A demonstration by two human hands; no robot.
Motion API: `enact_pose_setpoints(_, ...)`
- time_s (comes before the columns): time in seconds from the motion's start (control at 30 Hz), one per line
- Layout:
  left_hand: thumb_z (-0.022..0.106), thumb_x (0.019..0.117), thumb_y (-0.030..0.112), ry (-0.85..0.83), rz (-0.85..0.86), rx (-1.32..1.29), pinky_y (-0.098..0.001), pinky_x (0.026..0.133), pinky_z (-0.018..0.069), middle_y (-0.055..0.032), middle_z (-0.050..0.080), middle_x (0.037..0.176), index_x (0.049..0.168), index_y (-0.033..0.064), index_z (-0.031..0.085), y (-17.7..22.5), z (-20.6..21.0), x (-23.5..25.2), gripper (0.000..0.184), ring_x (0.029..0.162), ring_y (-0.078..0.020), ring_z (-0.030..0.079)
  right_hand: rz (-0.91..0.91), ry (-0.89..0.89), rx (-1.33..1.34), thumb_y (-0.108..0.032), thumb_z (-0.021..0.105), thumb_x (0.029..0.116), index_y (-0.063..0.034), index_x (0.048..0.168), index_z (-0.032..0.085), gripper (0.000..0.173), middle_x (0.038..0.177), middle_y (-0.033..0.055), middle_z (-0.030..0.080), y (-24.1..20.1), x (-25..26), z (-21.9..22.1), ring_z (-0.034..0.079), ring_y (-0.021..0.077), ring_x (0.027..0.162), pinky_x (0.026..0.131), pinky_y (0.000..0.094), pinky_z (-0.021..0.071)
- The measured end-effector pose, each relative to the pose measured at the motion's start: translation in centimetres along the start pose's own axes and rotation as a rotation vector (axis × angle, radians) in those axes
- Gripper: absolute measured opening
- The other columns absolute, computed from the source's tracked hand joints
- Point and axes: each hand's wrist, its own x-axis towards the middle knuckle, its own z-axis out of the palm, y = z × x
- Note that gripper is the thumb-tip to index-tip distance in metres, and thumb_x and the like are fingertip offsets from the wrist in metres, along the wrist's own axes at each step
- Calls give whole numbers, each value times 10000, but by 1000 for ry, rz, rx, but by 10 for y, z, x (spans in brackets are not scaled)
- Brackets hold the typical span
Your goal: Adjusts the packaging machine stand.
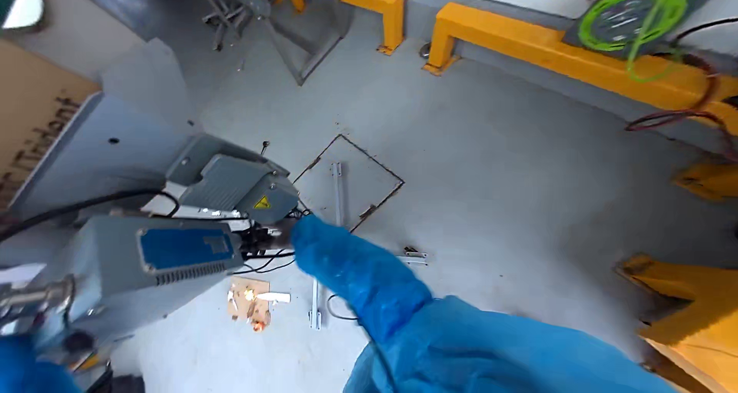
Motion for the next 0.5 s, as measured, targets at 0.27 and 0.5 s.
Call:
enact_pose_setpoints(0.27, 589, 1014, 203, -103, 360, 209, -166, 805, 471, -43, 561, 1139, 1382, -16, 468, -24, -40, 43, 445, 883, 22, 530, 331, 429, 101, -122, 564, 1054, 30, 1293, 656, 297, 1309, 222, 666, 177, -199, 5, 625, 348, 1252, 1120, 524, 451)
enact_pose_setpoints(0.5, 611, 996, 99, -291, 521, 159, -321, 1026, 497, -196, 563, 1392, 1517, -18, 301, -96, -200, 7, 618, 1174, -144, 621, 674, 449, 265, -28, 494, 1059, 113, 1334, 570, 318, 1323, 308, 609, 242, -320, 146, 608, 368, 1220, 1069, 469, 450)
